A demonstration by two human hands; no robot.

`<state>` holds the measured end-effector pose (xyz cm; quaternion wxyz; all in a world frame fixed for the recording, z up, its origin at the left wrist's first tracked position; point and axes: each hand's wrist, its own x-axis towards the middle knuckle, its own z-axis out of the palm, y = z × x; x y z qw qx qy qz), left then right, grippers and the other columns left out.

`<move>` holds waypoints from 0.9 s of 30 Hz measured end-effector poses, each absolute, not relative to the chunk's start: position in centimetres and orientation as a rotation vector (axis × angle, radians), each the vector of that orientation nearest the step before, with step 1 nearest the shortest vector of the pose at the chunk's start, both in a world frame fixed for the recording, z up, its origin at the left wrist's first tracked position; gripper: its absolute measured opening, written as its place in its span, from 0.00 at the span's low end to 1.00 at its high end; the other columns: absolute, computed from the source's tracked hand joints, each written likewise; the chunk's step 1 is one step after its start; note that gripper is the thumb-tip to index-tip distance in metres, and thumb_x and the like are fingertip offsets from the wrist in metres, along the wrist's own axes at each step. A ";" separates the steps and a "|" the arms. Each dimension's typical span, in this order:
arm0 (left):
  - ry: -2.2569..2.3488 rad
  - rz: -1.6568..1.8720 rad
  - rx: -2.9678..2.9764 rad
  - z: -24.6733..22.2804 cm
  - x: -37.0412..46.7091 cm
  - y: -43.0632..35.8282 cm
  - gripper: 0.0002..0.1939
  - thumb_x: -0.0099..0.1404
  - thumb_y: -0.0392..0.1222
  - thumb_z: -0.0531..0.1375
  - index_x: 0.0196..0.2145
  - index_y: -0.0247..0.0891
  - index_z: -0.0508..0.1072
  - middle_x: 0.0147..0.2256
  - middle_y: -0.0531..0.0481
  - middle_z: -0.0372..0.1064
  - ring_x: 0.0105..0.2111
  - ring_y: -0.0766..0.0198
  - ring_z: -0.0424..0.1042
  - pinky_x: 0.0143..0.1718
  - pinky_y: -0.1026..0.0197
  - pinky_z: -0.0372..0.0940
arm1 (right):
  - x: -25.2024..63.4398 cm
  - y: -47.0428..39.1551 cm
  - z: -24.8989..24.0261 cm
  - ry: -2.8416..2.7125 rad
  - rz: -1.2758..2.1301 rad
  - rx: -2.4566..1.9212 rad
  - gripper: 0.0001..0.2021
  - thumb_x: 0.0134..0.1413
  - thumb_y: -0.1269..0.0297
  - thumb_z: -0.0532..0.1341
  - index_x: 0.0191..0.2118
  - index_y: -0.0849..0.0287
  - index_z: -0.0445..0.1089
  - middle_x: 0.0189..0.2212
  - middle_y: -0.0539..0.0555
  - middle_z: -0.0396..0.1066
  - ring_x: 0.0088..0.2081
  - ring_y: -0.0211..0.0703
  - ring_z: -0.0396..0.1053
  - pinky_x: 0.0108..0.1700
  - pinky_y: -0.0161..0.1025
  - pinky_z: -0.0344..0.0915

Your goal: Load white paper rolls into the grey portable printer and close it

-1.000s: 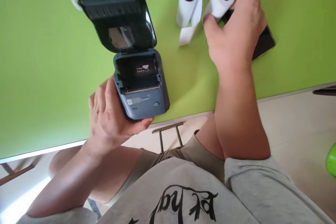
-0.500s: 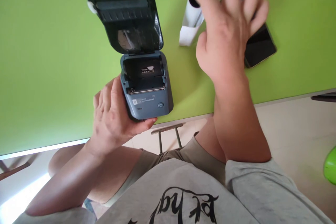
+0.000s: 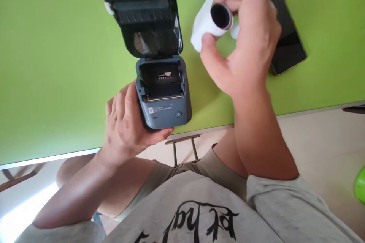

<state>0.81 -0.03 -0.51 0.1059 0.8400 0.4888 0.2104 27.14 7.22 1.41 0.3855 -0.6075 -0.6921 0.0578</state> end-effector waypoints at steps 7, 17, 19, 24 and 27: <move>1.449 0.569 2.460 -0.5 0.7 0.0 0.56 0.64 0.80 0.53 0.71 0.29 0.56 0.61 0.28 0.69 0.58 0.38 0.72 0.57 0.47 0.62 | 26.1 5.5 0.3 -2.122 0.129 -1.598 0.19 0.55 0.66 0.59 0.53 0.47 0.65 0.48 0.55 0.73 0.50 0.52 0.72 0.52 0.53 0.72; 1.434 0.561 2.469 -0.5 0.6 0.0 0.56 0.65 0.80 0.53 0.72 0.30 0.54 0.62 0.28 0.69 0.59 0.38 0.71 0.58 0.46 0.61 | 26.6 6.2 -0.2 -2.046 0.203 -1.537 0.29 0.58 0.66 0.62 0.64 0.47 0.58 0.54 0.56 0.71 0.53 0.49 0.72 0.55 0.50 0.72; 1.424 0.561 2.456 -0.5 0.6 0.0 0.56 0.65 0.80 0.53 0.72 0.30 0.54 0.62 0.28 0.68 0.59 0.37 0.71 0.58 0.46 0.61 | 26.7 6.3 -0.2 -2.071 0.232 -1.456 0.32 0.55 0.70 0.59 0.65 0.45 0.56 0.53 0.52 0.73 0.52 0.46 0.73 0.55 0.49 0.72; 1.451 0.570 2.470 -0.6 0.7 0.0 0.55 0.65 0.80 0.51 0.70 0.29 0.56 0.62 0.27 0.69 0.59 0.39 0.71 0.59 0.47 0.61 | 26.3 6.3 0.0 -2.035 0.137 -1.567 0.28 0.50 0.69 0.63 0.59 0.49 0.68 0.49 0.57 0.70 0.55 0.51 0.70 0.61 0.51 0.69; 1.447 0.564 2.443 -0.6 0.7 -0.1 0.57 0.64 0.81 0.51 0.71 0.29 0.56 0.62 0.27 0.68 0.60 0.38 0.70 0.60 0.46 0.61 | 26.1 6.5 0.1 -1.964 0.118 -1.666 0.19 0.52 0.66 0.65 0.52 0.51 0.72 0.44 0.56 0.71 0.51 0.50 0.70 0.58 0.50 0.69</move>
